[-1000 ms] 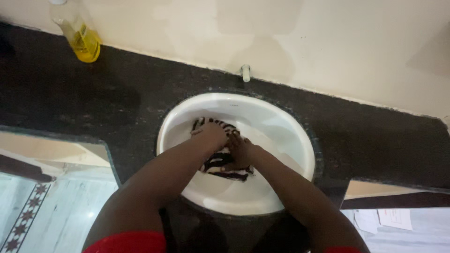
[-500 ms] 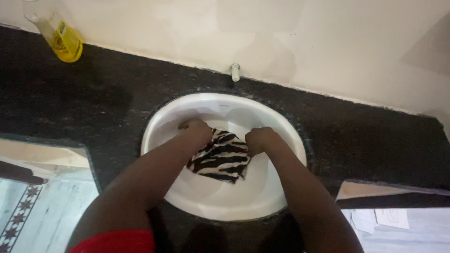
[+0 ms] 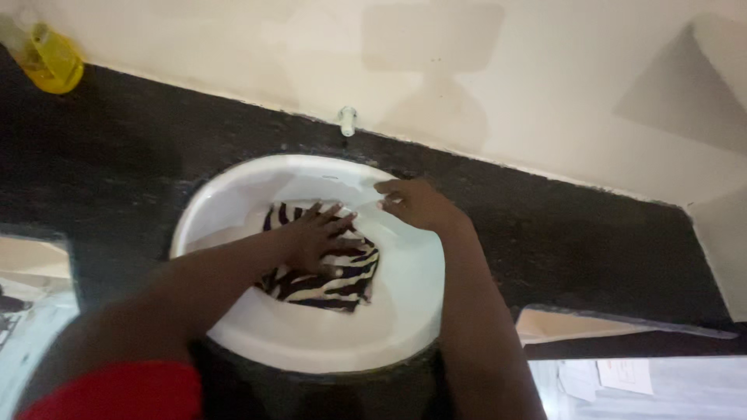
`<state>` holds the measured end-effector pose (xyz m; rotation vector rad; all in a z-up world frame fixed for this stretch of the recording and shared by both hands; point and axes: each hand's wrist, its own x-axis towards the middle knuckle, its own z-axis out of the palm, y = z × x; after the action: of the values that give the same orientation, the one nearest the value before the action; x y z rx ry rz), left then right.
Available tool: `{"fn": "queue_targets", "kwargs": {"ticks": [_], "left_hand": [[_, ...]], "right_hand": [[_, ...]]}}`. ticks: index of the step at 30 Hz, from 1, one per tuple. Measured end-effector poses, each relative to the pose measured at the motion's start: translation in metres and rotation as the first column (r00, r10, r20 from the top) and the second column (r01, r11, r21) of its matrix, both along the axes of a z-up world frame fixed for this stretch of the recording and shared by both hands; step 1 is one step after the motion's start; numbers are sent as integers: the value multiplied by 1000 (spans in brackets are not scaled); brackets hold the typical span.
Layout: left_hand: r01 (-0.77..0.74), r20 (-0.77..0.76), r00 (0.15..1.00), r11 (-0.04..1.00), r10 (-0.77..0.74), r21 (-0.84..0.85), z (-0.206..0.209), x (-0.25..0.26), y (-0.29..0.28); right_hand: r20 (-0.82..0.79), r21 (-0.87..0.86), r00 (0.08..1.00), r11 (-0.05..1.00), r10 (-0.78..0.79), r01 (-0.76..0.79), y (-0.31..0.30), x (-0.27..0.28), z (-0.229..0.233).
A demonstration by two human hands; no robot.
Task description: The person washes a patterned cloth by hand in a bathroom sink. They repeatedly submerge, scrub, and wring the cloth, then rinse it under running water from the faucet before wringing it out again.
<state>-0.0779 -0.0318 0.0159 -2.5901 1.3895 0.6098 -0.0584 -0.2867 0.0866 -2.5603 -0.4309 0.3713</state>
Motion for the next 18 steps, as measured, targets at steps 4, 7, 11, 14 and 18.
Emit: {"fn": "queue_targets", "kwargs": {"ticks": [4, 7, 11, 14, 18], "left_hand": [[39, -36, 998, 973, -48, -226, -12, -10, 4], [98, -106, 989, 992, -107, -86, -21, -17, -2], [152, -174, 960, 928, -221, -339, -47, -60, -35], [197, -171, 916, 777, -363, -598, -62, -68, -71], [284, 24, 948, 806, -319, -518, -55, -28, -92]], "right_hand": [[19, 176, 1000, 984, 14, -17, -21, 16, -12], [-38, 268, 999, 963, -3, 13, -23, 19, -15], [-145, 237, 989, 968, -44, 78, -22, 27, -5], [-172, 255, 983, 961, -64, 107, -17, 32, -4], [-57, -41, 996, 996, 74, -77, -20, 33, -5]]}}
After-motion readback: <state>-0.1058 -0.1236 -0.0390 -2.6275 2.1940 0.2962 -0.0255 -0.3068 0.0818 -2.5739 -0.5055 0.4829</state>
